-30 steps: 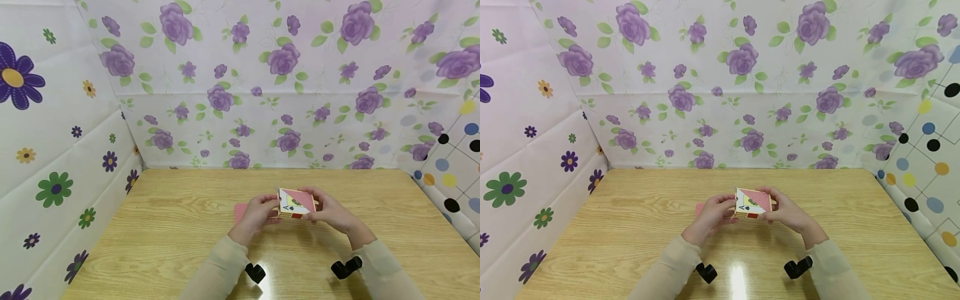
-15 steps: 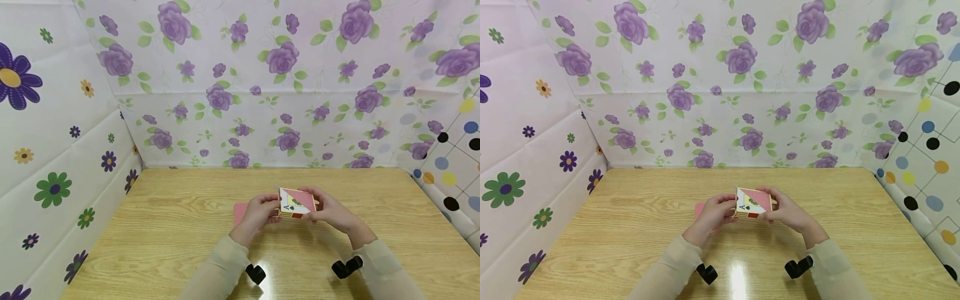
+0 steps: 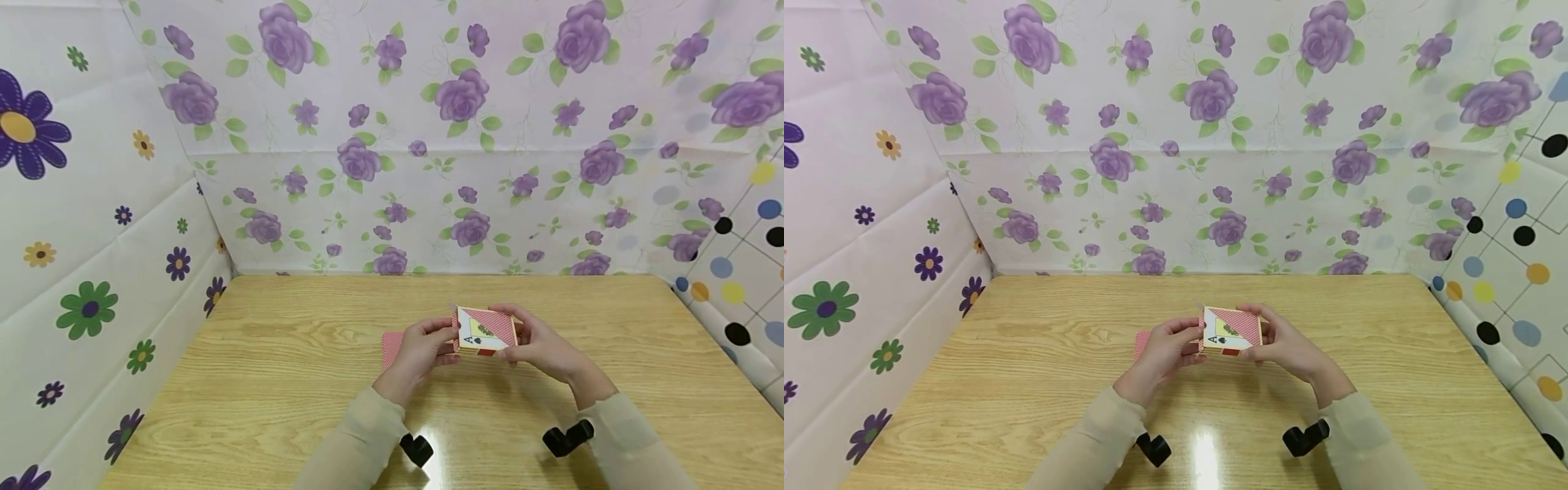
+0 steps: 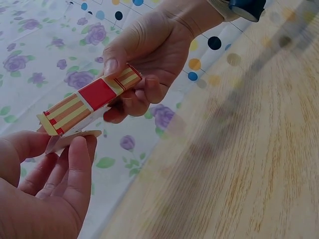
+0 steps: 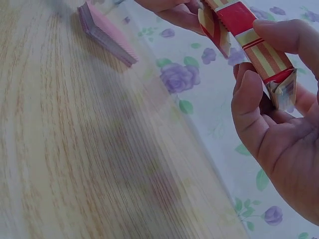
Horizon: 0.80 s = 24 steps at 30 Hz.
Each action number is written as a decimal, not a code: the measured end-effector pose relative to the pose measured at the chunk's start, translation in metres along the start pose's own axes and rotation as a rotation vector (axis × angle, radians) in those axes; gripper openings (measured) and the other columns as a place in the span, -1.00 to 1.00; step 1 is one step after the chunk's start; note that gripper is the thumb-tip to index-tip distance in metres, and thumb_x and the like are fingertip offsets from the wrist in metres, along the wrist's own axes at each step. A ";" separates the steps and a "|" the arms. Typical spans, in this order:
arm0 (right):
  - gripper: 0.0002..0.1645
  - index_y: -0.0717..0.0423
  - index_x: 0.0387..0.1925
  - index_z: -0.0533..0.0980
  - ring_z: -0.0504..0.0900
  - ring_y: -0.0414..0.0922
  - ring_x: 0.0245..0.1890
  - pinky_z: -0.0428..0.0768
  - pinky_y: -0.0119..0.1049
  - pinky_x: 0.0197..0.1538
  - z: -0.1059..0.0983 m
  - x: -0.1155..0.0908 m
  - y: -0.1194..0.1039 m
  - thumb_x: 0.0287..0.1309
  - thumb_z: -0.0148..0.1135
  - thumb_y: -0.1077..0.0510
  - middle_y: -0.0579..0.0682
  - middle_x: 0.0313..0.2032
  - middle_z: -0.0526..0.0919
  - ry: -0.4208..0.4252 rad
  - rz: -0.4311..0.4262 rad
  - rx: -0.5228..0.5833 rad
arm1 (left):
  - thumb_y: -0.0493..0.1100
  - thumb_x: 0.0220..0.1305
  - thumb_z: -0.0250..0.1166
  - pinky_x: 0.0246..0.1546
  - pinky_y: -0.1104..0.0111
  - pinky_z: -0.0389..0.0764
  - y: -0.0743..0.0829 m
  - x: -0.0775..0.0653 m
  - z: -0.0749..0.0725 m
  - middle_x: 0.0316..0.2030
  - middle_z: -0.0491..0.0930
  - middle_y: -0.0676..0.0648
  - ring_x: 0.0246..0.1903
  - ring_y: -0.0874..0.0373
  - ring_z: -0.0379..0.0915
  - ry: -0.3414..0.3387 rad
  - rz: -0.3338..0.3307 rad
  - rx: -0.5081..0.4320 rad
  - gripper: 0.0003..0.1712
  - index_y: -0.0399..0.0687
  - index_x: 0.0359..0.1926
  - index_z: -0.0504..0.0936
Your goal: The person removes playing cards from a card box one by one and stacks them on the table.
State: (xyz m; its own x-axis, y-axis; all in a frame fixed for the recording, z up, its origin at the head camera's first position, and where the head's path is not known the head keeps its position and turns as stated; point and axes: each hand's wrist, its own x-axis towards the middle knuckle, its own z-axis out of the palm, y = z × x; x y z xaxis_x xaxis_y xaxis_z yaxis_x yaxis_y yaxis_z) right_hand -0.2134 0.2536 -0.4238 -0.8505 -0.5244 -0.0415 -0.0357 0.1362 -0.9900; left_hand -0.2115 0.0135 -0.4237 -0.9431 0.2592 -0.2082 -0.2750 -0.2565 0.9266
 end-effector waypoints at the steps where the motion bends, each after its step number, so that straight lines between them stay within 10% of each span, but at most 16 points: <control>1: -0.03 -0.04 0.41 -0.01 0.52 -0.13 -0.39 0.59 -0.16 -0.37 0.000 0.000 0.000 0.08 0.30 0.29 0.17 -0.04 0.48 -0.005 0.001 0.013 | -0.26 0.25 0.24 -0.38 0.30 0.69 0.000 0.000 0.000 -0.27 0.61 -0.05 -0.51 0.21 0.60 0.000 0.000 -0.003 -0.69 -0.28 0.01 0.57; 24: -0.11 0.05 0.39 -0.02 0.56 -0.16 -0.23 0.60 -0.18 -0.31 -0.004 -0.002 0.003 0.14 0.23 0.33 0.05 -0.03 0.59 -0.018 0.007 0.091 | -0.21 0.24 0.27 -0.32 0.24 0.70 0.002 -0.005 -0.004 -0.38 0.62 -0.01 -0.51 0.21 0.62 0.008 -0.014 -0.044 -0.83 -0.24 -0.20 0.60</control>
State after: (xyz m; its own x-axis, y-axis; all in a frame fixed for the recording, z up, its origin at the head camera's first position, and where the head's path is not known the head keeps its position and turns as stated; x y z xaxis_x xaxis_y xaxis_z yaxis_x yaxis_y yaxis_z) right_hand -0.2138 0.2586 -0.4258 -0.8411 -0.5385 -0.0496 0.0184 0.0632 -0.9978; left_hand -0.2077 0.0081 -0.4221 -0.9407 0.2552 -0.2234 -0.2956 -0.2938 0.9090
